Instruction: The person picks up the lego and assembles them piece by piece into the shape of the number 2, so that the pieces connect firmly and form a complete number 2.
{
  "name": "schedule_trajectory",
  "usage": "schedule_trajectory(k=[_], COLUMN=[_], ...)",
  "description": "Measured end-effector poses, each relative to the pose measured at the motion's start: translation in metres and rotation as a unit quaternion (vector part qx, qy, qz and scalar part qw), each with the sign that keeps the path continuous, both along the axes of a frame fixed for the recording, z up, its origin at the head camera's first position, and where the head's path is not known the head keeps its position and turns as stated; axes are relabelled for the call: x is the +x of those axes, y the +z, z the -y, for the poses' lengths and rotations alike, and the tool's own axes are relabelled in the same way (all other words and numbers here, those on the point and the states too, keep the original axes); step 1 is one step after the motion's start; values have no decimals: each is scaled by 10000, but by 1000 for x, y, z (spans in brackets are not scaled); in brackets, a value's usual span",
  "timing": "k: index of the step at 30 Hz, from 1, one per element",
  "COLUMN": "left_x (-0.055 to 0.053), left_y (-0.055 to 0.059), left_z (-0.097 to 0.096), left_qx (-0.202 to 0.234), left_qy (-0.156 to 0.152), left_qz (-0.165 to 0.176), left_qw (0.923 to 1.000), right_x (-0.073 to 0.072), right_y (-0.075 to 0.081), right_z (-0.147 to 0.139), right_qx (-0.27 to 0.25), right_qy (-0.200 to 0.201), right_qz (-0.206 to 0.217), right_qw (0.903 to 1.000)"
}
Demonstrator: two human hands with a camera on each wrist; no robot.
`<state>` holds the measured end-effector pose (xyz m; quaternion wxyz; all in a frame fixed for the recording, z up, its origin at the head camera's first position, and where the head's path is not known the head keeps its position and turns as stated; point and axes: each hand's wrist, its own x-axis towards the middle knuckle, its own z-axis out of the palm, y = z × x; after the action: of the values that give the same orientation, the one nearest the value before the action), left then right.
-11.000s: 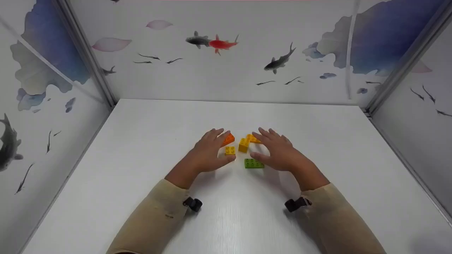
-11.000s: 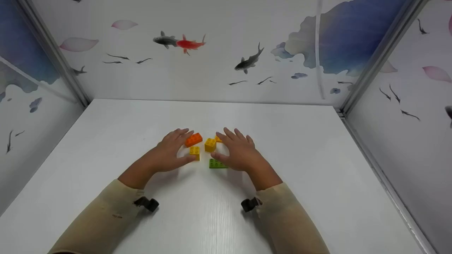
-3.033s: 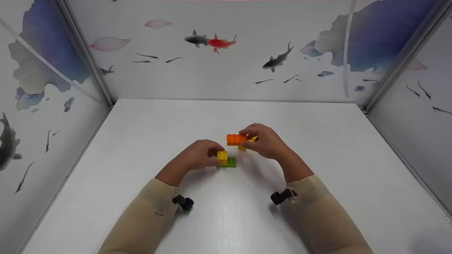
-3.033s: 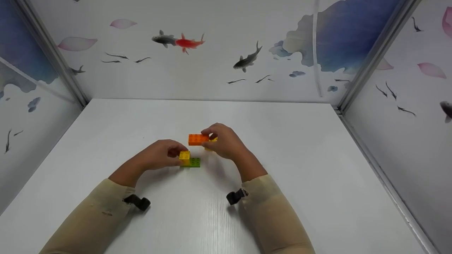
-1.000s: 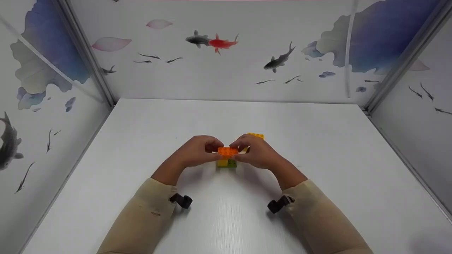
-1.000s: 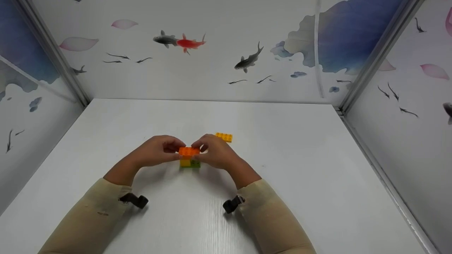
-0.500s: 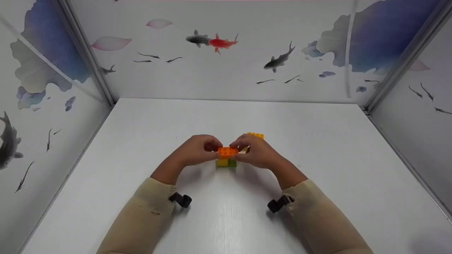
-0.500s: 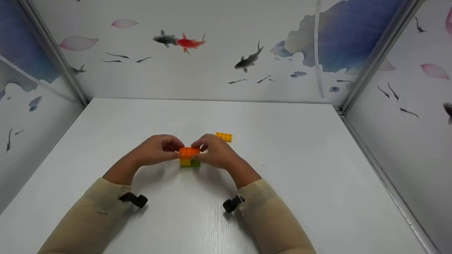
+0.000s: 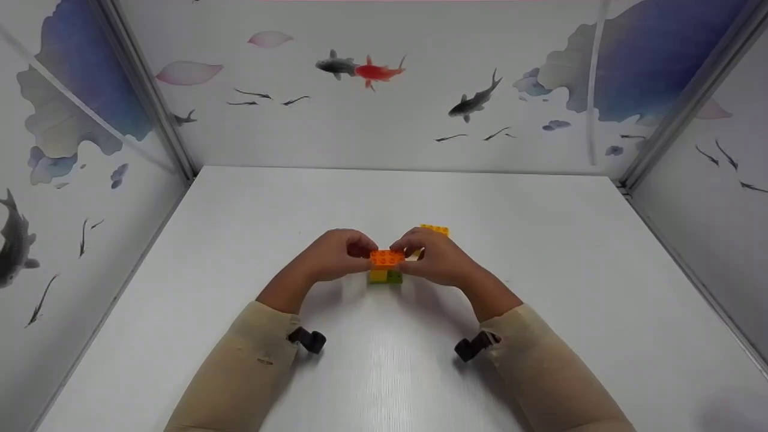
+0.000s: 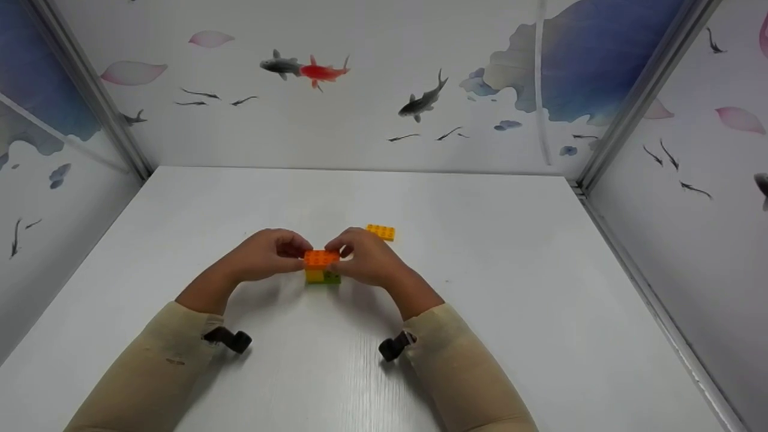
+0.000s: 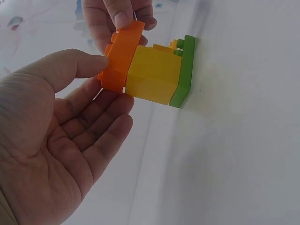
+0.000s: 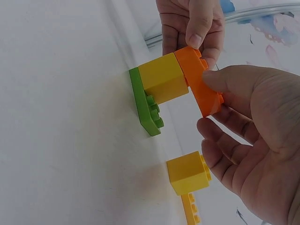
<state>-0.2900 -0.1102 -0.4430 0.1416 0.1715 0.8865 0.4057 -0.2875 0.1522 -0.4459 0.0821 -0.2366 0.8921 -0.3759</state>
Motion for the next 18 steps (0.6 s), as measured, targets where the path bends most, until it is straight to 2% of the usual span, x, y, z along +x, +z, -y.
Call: schedule_trajectory(k=[10, 18], left_x=[-1, -1], left_y=[-1, 1], left_z=[-2, -2], left_qx=[10, -78], left_qy=[201, 193], left_qz=[356, 364], left_qw=[9992, 9991], right_x=[-1, -3], right_y=[-3, -5], right_z=[-1, -1], right_qx=[30, 30], right_qy=[8, 11], right_qz=[54, 108], right_qw=[10000, 9999])
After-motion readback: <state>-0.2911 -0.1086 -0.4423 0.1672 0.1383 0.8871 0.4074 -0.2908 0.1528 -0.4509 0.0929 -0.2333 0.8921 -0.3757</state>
